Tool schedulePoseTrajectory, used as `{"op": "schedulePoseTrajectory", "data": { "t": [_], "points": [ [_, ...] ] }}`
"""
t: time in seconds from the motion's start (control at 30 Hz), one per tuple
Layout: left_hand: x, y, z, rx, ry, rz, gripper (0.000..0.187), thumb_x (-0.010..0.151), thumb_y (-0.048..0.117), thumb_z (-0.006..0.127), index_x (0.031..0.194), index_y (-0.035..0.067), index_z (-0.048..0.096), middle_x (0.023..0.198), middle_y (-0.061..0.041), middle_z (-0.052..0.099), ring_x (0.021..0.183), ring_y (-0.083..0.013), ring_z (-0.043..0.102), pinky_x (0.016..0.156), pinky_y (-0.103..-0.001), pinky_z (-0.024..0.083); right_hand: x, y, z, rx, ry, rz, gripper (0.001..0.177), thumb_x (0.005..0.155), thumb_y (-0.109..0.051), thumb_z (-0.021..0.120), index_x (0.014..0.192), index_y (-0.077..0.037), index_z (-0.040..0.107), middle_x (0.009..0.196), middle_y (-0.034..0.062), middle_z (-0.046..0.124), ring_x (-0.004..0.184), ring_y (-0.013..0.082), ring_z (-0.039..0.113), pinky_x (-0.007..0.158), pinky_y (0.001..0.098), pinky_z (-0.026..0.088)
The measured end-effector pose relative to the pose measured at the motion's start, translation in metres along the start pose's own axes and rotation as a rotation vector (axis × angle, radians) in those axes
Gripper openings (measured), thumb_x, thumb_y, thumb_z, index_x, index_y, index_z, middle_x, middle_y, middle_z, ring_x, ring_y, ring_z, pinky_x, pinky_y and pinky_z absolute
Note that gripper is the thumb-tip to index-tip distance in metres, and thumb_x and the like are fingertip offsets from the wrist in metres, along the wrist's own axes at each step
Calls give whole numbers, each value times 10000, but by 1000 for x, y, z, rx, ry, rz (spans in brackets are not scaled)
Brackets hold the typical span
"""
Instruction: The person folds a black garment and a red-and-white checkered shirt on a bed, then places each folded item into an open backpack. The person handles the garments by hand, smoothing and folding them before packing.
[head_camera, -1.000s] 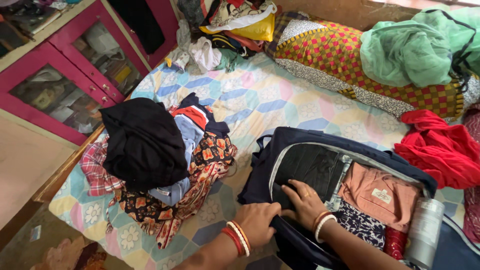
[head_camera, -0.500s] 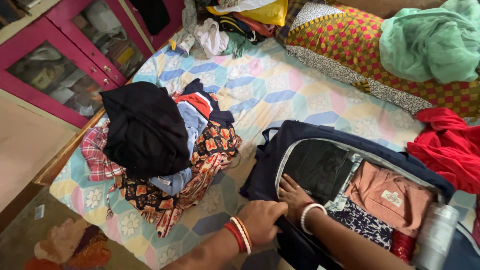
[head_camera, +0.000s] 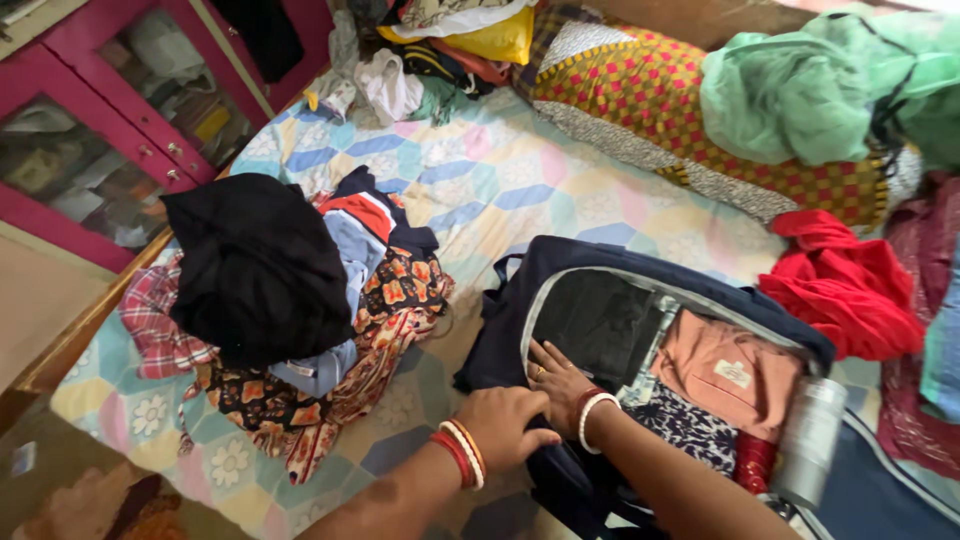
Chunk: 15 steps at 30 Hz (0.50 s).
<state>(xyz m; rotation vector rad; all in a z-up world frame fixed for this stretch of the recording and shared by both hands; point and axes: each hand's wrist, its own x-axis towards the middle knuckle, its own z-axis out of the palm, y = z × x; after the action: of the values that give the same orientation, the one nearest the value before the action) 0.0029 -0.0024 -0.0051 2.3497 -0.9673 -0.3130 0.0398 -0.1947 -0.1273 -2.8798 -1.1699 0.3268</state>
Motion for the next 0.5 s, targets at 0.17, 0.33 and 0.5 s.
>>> {"op": "schedulePoseTrajectory", "data": {
  "t": [0.17,0.33,0.5],
  "points": [
    [1,-2,8,27,32,-44,357,896,505,685,972,156,682,944,-99,717,912,-343,687,766,-497,524,-63,2,-49,246,134,57,677,892,-331,637,1480,-41,466,1627,214,350,1515,400,186,1155,512,183],
    [5,2,6,20,42,-65,334,884,492,703,932,162,704,922,-89,730,914,-328,698,772,-483,528,-134,17,-72,422,-52,630,647,881,-545,660,1396,-161,578,1416,69,617,1320,243,594,1110,331,480],
    [4,4,7,58,48,-108,343,873,498,710,919,158,708,909,-93,731,896,-327,701,771,-486,528,-162,28,-26,998,-212,964,663,884,-558,665,1368,-106,622,1356,127,689,1228,244,679,988,382,591]
  ]
}}
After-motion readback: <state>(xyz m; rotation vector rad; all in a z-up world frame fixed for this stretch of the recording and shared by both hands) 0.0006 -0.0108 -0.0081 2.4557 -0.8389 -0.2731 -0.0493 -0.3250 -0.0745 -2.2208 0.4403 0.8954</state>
